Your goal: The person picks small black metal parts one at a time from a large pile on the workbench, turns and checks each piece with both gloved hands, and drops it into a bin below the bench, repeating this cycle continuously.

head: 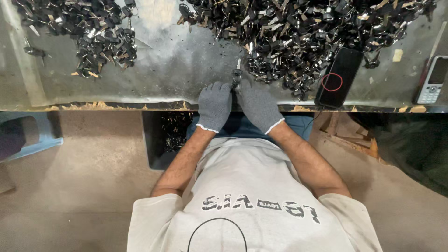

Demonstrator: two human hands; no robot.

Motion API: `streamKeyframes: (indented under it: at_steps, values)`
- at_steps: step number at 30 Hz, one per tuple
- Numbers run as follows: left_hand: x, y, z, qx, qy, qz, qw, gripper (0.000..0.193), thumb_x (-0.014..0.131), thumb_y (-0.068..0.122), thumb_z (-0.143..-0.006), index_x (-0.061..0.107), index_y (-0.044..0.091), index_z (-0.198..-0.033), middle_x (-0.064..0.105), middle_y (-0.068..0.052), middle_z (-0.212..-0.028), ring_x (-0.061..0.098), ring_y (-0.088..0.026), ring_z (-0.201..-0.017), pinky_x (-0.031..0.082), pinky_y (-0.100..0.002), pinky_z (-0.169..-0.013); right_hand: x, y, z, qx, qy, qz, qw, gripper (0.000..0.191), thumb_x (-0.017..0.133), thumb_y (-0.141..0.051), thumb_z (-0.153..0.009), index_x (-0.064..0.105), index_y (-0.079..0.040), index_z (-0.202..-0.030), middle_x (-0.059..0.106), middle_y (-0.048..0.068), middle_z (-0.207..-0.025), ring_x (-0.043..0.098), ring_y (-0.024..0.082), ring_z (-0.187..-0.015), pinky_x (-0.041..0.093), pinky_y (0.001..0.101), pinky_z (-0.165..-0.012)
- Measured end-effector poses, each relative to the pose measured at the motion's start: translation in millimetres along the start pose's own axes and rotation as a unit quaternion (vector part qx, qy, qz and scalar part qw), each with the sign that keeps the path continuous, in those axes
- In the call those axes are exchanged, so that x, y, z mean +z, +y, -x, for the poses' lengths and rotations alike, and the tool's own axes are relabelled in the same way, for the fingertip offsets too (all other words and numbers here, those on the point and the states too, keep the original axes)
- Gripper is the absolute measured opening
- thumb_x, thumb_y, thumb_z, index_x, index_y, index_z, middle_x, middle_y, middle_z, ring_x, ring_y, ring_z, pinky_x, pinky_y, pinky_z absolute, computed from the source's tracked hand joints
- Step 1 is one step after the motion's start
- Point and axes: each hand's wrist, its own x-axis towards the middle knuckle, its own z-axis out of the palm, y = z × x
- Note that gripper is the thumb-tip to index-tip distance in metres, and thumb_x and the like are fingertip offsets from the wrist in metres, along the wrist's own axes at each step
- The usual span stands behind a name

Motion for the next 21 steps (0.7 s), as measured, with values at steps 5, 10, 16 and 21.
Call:
streamKeyframes:
  at_steps: [5,10,16,21]
  values:
    - [-1.5,-2.5,-1.7,-0.02,0.012,0.068,0.997,0.012,0.071,0.015,-0.089,0.062,0.009,-0.093,0.063,-0.013,-0.085,0.064,-0.037,-0.077,0.049,-0.049,-0.069,4.3,3.9,8.2,0.025,-0.067,0.037,0.997,0.029,0.06,-0.018,-0.099,0.056,0.002,-0.119,0.07,0.023,-0.095,0.071,0.038,-0.078,0.057,0.0492,-0.061]
    - [4.2,1.6,2.0,-0.03,-0.026,0.054,0.998,0.014,0.071,0.015,-0.081,0.06,0.008,-0.086,0.061,-0.014,-0.08,0.063,-0.039,-0.073,0.049,-0.051,-0.066,23.8,-2.6,11.2,0.018,-0.022,0.059,0.998,0.014,0.059,-0.018,-0.098,0.056,-0.005,-0.102,0.071,0.019,-0.086,0.073,0.037,-0.073,0.057,0.0477,-0.056]
    - [8.2,6.2,5.6,-0.016,-0.031,0.04,0.999,0.009,0.066,0.014,-0.083,0.06,0.009,-0.087,0.062,-0.015,-0.081,0.065,-0.038,-0.074,0.05,-0.051,-0.066,1.7,5.0,-16.4,0.034,-0.18,-0.104,0.978,0.026,0.058,-0.022,-0.101,0.054,0.001,-0.113,0.07,0.027,-0.091,0.071,0.045,-0.087,0.056,0.0534,-0.076]
    - [-15.6,4.3,-2.7,-0.119,-0.158,0.029,0.98,0.021,0.068,0.03,-0.097,0.066,0.01,-0.091,0.068,-0.016,-0.082,0.068,-0.04,-0.075,0.051,-0.054,-0.068,-23.4,11.5,-14.7,0.032,-0.137,-0.208,0.968,0.047,0.064,-0.022,-0.094,0.049,0.007,-0.127,0.069,0.033,-0.093,0.067,0.052,-0.087,0.052,0.0575,-0.079]
